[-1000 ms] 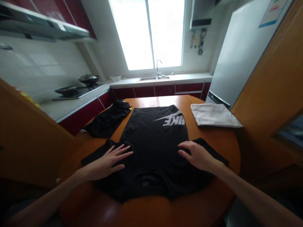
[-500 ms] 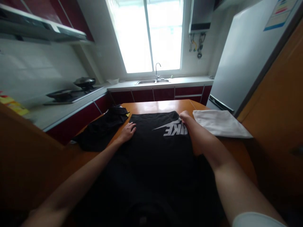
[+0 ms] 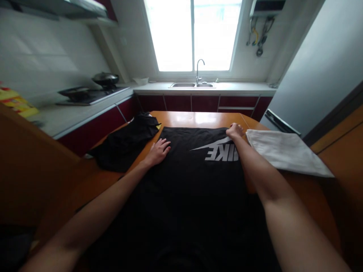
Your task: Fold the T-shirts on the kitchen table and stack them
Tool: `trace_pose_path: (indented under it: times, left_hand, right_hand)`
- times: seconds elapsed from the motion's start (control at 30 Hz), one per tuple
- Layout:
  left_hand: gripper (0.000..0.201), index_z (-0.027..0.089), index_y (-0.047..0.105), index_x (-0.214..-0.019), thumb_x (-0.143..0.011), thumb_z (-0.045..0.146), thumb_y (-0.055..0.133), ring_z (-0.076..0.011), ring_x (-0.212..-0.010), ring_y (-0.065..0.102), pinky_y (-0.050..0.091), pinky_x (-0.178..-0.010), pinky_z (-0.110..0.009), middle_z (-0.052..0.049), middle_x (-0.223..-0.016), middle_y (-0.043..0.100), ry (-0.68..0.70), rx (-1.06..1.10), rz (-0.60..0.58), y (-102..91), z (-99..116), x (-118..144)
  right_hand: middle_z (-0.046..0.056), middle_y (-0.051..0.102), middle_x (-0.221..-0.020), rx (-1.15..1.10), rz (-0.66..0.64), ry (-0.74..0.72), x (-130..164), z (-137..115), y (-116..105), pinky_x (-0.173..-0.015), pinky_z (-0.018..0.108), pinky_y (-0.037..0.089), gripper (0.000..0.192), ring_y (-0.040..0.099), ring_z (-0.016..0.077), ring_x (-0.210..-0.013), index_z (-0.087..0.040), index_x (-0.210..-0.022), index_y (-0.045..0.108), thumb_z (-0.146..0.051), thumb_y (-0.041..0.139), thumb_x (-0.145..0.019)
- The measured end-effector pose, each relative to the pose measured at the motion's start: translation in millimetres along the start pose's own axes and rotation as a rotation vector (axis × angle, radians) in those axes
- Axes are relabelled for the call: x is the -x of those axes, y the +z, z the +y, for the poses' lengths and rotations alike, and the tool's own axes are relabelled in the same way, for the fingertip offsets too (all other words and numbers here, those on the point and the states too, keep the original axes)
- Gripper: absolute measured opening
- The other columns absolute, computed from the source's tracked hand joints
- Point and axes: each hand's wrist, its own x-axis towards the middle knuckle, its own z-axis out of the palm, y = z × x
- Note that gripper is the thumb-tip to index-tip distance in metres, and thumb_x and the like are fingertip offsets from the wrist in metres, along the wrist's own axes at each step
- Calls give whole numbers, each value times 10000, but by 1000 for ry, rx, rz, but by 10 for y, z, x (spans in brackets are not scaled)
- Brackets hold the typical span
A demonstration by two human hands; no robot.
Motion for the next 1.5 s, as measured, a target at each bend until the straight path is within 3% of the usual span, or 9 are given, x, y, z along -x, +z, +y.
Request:
trace_pose_path:
  times: [0.2, 0.33, 0.43, 0.6, 0.77, 0.9, 1.07, 1.2, 1.5]
  left_hand:
    - [502, 164, 528, -1445, -1015, 401, 424, -328, -1496, 300, 233, -1206, -573, -145, -1591, 394, -2, -22, -5, -99, -69, -338]
    - [536, 112, 480, -1480, -1022, 376, 391, -295, -1502, 296, 237, -1222, -477, -162, -1597, 378, 46, -50, -53, -76, -144, -813]
    - [610, 144, 381, -1546, -1034, 473, 347, -311, -1530, 218, 178, -1221, -546, -158, -1638, 289, 34, -85, -124, -5, -253, -1073]
    - [707, 188, 315, -1584, -1021, 614, 278, -347, -1544, 140, 97, -1206, -621, -158, -1668, 179, -65, -102, -221, 122, -410, -1264]
    - [636, 157, 375, -1557, -1049, 529, 282, -333, -1543, 155, 152, -1221, -564, -161, -1661, 219, -46, -70, -54, 7, -237, -1228]
    - [553, 120, 460, -1500, -1040, 418, 385, -305, -1530, 218, 197, -1233, -476, -169, -1616, 337, 149, -93, -7, -244, 96, -674]
    - [497, 242, 523, -1456, -1004, 444, 473, -306, -1506, 293, 255, -1214, -524, -86, -1606, 385, 336, -46, -328, -559, 430, 636]
    - [538, 271, 480, -1491, -989, 460, 527, -286, -1510, 288, 250, -1226, -503, -65, -1618, 365, 333, -20, -362, -735, 446, 1504]
    - [600, 347, 301, -1582, -1031, 578, 357, -326, -1547, 140, 195, -1211, -609, -44, -1678, 182, 226, -92, -262, -623, 292, 2413]
  right_hand:
    - [217, 520, -1412, 205, -73, -131, 239, 15, 261, -1095, 520, 363, 433, 449, 345, -1330, -132, -1340, 584, -285, 412, -974]
    - [217, 260, -1633, 239, -213, -105, 278, 51, 418, -1198, 555, 182, 648, 204, 338, -1511, -96, -1527, 375, -495, 328, -1018]
    - [209, 168, -1665, 267, -248, -96, 229, 78, 484, -1219, 553, 95, 731, 117, 327, -1542, -86, -1568, 309, -563, 291, -1015]
    - [194, 164, -1669, 271, -251, -113, 13, 93, 526, -1222, 542, 88, 739, 118, 309, -1544, -97, -1575, 309, -579, 283, -1016]
    - [224, 211, -1649, 234, -85, -192, -15, -7, 478, -1196, 623, 35, 679, 131, 326, -1539, -76, -1536, 373, -519, 255, -1035]
    - [202, 267, -1637, 156, -35, -415, 498, -229, 291, -1201, 605, 108, 584, 178, 314, -1531, -91, -1491, 447, -421, 295, -1034]
    - [177, 310, -1626, 95, -282, -587, 1579, -208, -98, -1203, 544, 232, 561, 255, 306, -1515, -128, -1500, 461, -377, 399, -1001]
    - [182, 366, -1598, 161, -453, -530, 2323, 235, -429, -1168, 565, 314, 552, 321, 331, -1488, -150, -1469, 512, -384, 466, -971]
    - [127, 376, -1603, 210, -173, -639, 3284, 1281, -784, -1188, 549, 299, 540, 317, 288, -1495, -195, -1488, 492, -438, 376, -1019]
